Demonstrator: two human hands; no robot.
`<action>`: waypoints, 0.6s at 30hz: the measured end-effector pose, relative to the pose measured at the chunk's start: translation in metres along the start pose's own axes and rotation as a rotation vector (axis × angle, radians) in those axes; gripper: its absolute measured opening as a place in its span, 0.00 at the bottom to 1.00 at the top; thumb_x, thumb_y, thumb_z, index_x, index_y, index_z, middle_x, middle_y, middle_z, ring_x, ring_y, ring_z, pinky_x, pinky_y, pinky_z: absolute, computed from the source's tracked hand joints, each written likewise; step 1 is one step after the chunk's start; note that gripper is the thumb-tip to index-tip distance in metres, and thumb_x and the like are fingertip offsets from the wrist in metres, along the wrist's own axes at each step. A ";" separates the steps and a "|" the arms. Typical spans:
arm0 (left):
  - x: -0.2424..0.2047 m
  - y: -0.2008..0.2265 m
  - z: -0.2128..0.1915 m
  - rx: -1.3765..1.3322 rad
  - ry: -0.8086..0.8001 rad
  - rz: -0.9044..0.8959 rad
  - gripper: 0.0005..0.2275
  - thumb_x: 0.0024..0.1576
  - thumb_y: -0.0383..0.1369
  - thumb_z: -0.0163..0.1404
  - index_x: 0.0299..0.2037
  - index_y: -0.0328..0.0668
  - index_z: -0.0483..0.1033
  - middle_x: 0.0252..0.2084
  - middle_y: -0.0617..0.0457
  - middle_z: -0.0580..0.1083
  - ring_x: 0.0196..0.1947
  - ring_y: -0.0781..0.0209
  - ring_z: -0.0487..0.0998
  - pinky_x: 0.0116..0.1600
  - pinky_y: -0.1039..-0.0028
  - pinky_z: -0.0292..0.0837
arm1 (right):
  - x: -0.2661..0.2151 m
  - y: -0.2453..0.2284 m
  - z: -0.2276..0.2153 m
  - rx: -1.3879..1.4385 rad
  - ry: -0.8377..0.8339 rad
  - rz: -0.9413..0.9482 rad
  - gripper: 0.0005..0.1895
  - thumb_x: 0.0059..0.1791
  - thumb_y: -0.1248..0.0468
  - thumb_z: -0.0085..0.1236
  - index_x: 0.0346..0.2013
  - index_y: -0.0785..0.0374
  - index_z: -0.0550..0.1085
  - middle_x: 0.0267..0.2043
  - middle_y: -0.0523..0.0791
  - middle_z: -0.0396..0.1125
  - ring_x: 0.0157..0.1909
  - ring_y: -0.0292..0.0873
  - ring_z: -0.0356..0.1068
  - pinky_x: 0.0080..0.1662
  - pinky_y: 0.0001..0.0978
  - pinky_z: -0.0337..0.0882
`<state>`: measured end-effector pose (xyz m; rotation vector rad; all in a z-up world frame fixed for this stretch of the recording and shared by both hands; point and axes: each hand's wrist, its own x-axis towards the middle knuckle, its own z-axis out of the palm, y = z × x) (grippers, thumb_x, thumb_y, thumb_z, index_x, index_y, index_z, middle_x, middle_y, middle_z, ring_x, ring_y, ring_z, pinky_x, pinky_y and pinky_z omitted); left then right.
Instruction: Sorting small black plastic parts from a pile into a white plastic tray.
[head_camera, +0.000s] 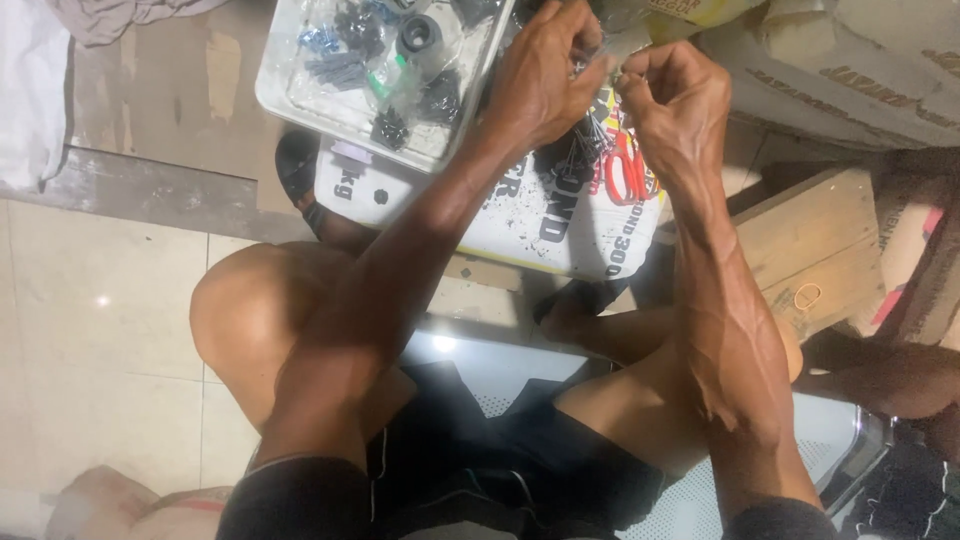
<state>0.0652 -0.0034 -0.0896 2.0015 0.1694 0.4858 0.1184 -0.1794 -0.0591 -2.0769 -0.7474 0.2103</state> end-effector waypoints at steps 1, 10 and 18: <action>0.000 -0.002 0.003 0.001 0.003 0.000 0.12 0.50 0.30 0.61 0.31 0.50 0.66 0.31 0.60 0.68 0.27 0.65 0.68 0.32 0.71 0.68 | -0.001 -0.002 0.001 0.000 -0.002 -0.002 0.04 0.56 0.76 0.53 0.40 0.67 0.73 0.37 0.47 0.70 0.33 0.40 0.69 0.37 0.29 0.76; -0.004 -0.023 0.036 0.208 -0.141 -0.232 0.06 0.57 0.25 0.47 0.27 0.43 0.72 0.37 0.50 0.69 0.28 0.55 0.77 0.29 0.57 0.77 | -0.014 -0.002 0.013 -0.001 -0.031 0.019 0.08 0.55 0.77 0.59 0.37 0.62 0.73 0.33 0.41 0.67 0.27 0.34 0.62 0.32 0.24 0.71; -0.028 -0.033 0.043 0.341 -0.312 -0.493 0.11 0.60 0.15 0.46 0.45 0.34 0.81 0.38 0.41 0.83 0.29 0.52 0.87 0.24 0.77 0.86 | -0.015 0.007 0.009 -0.403 -0.313 0.485 0.10 0.53 0.64 0.67 0.46 0.62 0.75 0.39 0.50 0.73 0.38 0.48 0.76 0.40 0.36 0.82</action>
